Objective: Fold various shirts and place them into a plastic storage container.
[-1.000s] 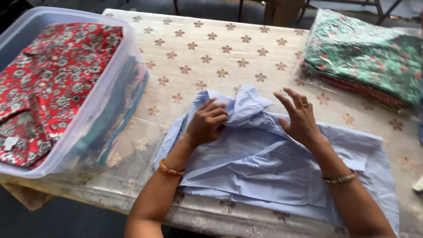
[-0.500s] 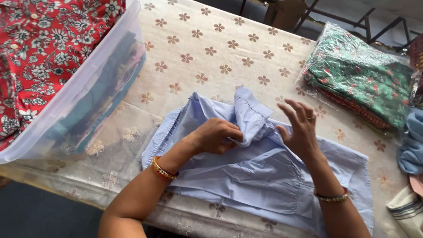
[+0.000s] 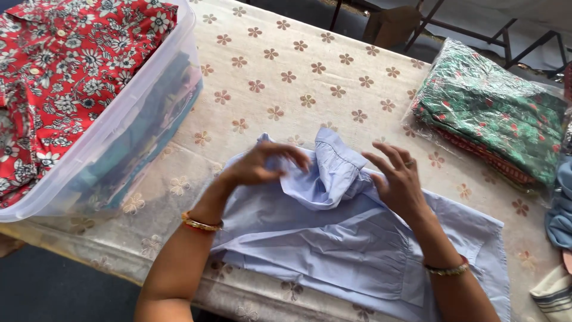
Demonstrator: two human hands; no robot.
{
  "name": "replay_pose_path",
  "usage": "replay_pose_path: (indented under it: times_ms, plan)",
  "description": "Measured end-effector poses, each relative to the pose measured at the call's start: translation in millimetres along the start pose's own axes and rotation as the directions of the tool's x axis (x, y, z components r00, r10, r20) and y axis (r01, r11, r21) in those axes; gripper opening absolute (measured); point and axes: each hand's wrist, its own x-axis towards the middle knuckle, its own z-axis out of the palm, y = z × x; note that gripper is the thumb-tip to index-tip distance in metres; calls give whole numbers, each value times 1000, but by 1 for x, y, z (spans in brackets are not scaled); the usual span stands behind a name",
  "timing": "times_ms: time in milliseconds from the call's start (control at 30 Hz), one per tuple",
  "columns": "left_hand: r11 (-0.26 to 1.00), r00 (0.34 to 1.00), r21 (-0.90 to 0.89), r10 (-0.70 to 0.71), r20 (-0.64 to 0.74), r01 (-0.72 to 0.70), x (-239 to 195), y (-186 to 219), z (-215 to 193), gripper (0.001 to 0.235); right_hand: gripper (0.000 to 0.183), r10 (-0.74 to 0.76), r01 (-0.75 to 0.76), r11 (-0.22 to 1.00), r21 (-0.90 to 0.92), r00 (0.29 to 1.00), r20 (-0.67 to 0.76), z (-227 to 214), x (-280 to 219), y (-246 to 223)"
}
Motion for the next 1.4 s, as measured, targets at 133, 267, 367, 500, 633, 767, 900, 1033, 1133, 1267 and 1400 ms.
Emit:
replay_pose_path:
  times_ms: [133,267,367,500,633,767,900,1033,1133,1267,1400]
  plan:
    - [746,910,665,249,-332,38,-15,6,-30,64,46,9,-7,998,-65,999,39,-21,-39,46]
    - [736,887,598,-5,-462,316,-19,-34,-37,70,36,237,-237,961,-143,971,-16,-55,-103,109]
    - [724,878,577,-81,-472,377,-19,-49,-34,57,30,571,-571,805,-163,819,-46,-78,-158,141]
    - [720,893,625,13,-449,304,-24,-57,-36,42,36,822,-826,564,21,563,87,-89,-232,188]
    - [724,866,578,-53,-498,376,-26,-48,-28,21,52,870,-870,483,104,490,59,-83,-222,156]
    - [742,843,555,-25,-537,375,-29,-42,-24,16,65,868,-870,492,29,493,60,-90,-191,121]
    - [775,818,477,-88,-568,415,-29,-42,-24,15,76,818,-815,574,83,575,-11,-85,-187,118]
    - [782,817,453,-119,-564,427,-29,-38,-23,13,83,802,-767,564,307,598,21,-86,-183,113]
    - [778,823,463,-119,-555,425,-29,-36,-24,14,96,697,-652,632,419,714,61,-88,-184,115]
    - [754,824,490,-119,-553,438,-33,-40,-28,15,99,651,-645,601,472,738,178,-103,-184,113]
    - [704,825,545,-104,-555,456,-42,-54,-34,14,90,757,-795,456,400,583,296,-105,-191,116]
